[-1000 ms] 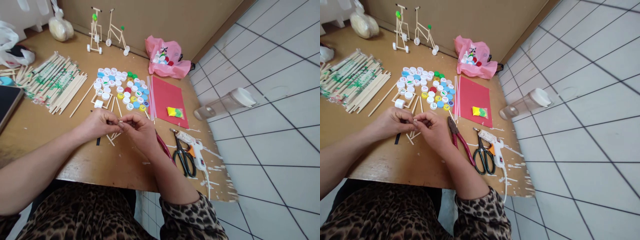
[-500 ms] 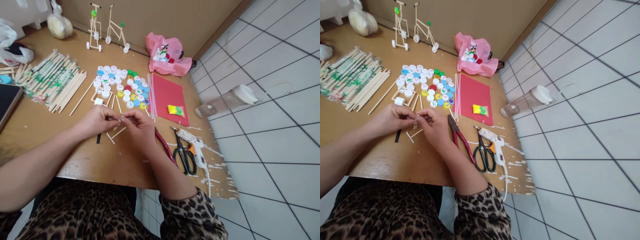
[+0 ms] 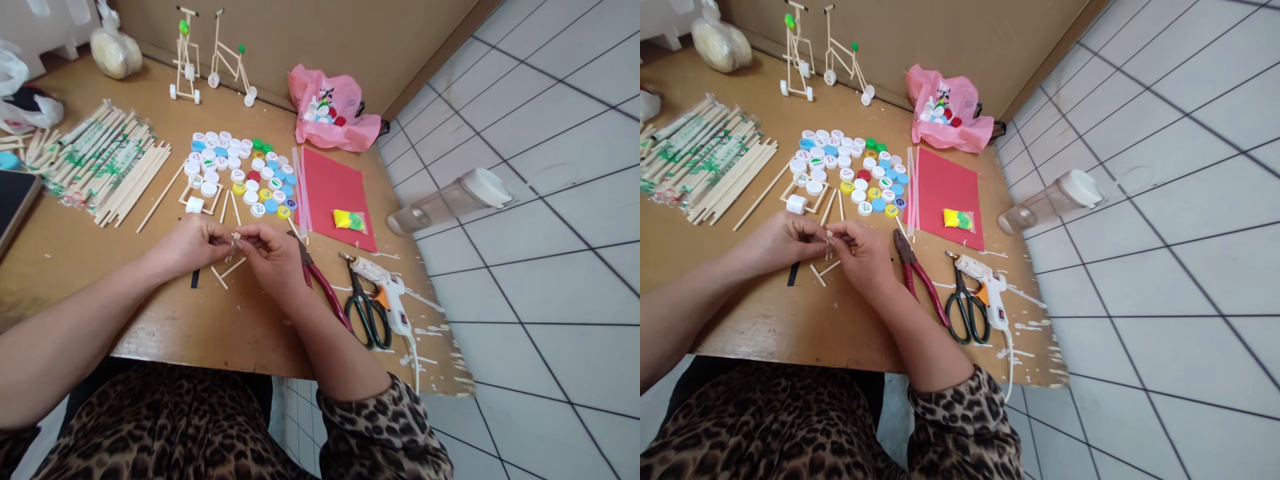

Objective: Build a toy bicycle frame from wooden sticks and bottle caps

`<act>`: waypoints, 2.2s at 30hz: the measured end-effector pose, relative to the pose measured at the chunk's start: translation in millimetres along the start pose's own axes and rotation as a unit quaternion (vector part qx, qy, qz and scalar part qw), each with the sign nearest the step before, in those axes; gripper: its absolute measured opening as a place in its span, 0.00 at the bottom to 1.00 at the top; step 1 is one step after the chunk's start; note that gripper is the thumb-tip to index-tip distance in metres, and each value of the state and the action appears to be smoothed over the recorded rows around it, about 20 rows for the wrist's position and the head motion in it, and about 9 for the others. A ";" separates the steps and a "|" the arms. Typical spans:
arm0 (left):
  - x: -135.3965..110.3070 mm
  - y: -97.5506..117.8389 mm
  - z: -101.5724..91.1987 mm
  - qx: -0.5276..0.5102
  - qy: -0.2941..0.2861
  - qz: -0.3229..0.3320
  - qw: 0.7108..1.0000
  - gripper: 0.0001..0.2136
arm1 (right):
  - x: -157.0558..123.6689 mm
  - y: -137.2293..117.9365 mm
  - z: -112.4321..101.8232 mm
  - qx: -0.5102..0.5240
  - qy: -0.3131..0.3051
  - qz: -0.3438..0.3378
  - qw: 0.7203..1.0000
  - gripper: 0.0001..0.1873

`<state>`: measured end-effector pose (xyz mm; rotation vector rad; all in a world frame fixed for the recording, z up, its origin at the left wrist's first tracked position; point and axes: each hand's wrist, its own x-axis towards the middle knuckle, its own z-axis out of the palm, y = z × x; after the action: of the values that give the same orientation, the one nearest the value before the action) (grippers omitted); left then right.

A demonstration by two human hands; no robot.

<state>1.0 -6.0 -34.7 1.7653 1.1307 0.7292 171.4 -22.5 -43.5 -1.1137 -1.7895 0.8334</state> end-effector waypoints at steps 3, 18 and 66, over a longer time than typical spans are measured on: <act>-0.5 1.4 0.7 0.014 -0.001 -0.004 1.000 0.08 | -1.4 0.6 0.4 -0.002 -0.002 -0.006 1.000 0.07; -2.3 3.3 1.9 0.030 0.014 0.010 0.999 0.08 | -1.1 2.1 1.7 0.029 0.002 0.021 0.999 0.06; -4.6 25.2 -18.4 -0.154 0.029 -0.047 0.987 0.06 | 0.1 -13.5 -42.5 0.058 0.205 0.040 0.976 0.25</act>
<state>-6.2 -8.2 -4.1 1.4307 1.0679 0.8535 205.0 -23.3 -14.1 -1.1878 -1.3457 0.6852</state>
